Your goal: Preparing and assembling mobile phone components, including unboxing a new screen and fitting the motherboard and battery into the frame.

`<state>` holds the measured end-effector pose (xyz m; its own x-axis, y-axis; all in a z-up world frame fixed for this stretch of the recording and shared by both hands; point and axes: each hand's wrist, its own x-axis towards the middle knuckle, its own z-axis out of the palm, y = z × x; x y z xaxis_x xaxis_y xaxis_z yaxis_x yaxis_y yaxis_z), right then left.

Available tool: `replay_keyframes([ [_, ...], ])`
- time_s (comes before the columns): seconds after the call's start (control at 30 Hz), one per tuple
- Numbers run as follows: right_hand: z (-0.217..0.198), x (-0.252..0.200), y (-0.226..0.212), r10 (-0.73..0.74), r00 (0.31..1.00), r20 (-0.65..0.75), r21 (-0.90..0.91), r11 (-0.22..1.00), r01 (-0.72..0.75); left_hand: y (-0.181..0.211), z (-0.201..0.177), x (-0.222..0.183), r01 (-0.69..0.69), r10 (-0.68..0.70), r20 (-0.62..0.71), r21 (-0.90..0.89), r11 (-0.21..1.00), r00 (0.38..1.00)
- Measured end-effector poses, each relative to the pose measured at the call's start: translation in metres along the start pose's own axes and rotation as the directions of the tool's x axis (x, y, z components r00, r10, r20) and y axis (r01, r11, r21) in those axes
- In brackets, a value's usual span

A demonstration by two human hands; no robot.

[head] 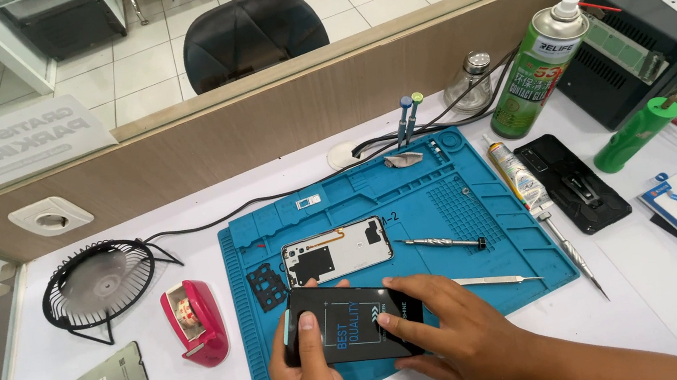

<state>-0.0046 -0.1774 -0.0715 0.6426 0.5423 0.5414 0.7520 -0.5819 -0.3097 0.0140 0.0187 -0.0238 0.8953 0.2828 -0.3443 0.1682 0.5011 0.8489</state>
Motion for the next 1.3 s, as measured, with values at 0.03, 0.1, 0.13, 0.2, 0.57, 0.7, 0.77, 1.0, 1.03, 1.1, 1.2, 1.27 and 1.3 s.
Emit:
replay_keyframes([
  [0.03, 0.0, -0.001, -0.001, 0.003, 1.0, -0.001, -0.005, 1.0, -0.003, -0.002, -0.001, 0.0, 0.002, -0.002, 0.005, 0.0, 1.0, 1.0],
  [0.1, 0.0, 0.0, -0.002, 0.021, 1.0, 0.001, 0.013, 1.0, -0.021, -0.005, -0.002, 0.001, -0.034, 0.036, 0.035, -0.068, 0.997, 0.999],
  [0.13, 0.0, 0.0, -0.001, 0.022, 1.0, -0.002, 0.006, 1.0, -0.022, -0.003, 0.001, 0.0, -0.034, 0.037, 0.042, -0.068, 0.997, 0.998],
  [0.2, -0.001, 0.0, -0.001, 0.015, 1.0, 0.005, 0.029, 0.999, -0.015, 0.001, 0.006, -0.002, -0.003, 0.002, -0.035, -0.026, 1.0, 0.999],
  [0.57, -0.002, 0.005, -0.009, 0.061, 0.998, -0.002, 0.072, 0.996, -0.061, -0.006, 0.006, -0.006, -0.042, 0.038, -0.065, -0.052, 0.998, 0.997],
  [0.7, -0.006, 0.006, -0.01, 0.065, 0.998, 0.001, 0.112, 0.992, -0.064, -0.01, 0.004, -0.001, -0.07, 0.068, -0.043, -0.059, 0.996, 0.997],
  [0.77, -0.008, 0.005, -0.013, 0.067, 0.998, -0.006, 0.115, 0.991, -0.066, -0.01, 0.003, -0.002, -0.068, 0.066, -0.043, -0.057, 0.996, 0.997],
  [1.0, 0.001, -0.001, -0.004, 0.04, 0.999, -0.027, 0.066, 0.997, -0.039, -0.013, 0.003, 0.004, -0.046, 0.049, -0.08, 0.044, 0.998, 0.996],
  [1.03, -0.001, 0.0, -0.005, 0.037, 0.999, -0.029, 0.063, 0.997, -0.036, -0.012, 0.004, 0.003, -0.049, 0.052, -0.079, 0.042, 0.998, 0.996],
  [1.1, -0.003, 0.002, -0.006, 0.045, 0.999, -0.024, 0.085, 0.996, -0.042, -0.009, 0.006, 0.001, -0.044, 0.048, -0.089, 0.048, 0.998, 0.995],
  [1.2, -0.002, 0.003, -0.005, 0.022, 0.999, -0.039, 0.059, 0.998, -0.019, -0.004, 0.011, -0.004, -0.028, 0.027, -0.104, -0.01, 1.0, 0.994],
  [1.27, -0.001, 0.002, -0.009, 0.028, 0.999, -0.044, 0.068, 0.997, -0.025, -0.003, 0.011, -0.007, -0.025, 0.023, -0.106, -0.011, 1.0, 0.994],
  [1.3, -0.002, 0.004, -0.008, 0.026, 0.998, -0.05, 0.069, 0.997, -0.022, -0.002, 0.012, -0.007, -0.028, 0.026, -0.105, -0.021, 0.999, 0.994],
])
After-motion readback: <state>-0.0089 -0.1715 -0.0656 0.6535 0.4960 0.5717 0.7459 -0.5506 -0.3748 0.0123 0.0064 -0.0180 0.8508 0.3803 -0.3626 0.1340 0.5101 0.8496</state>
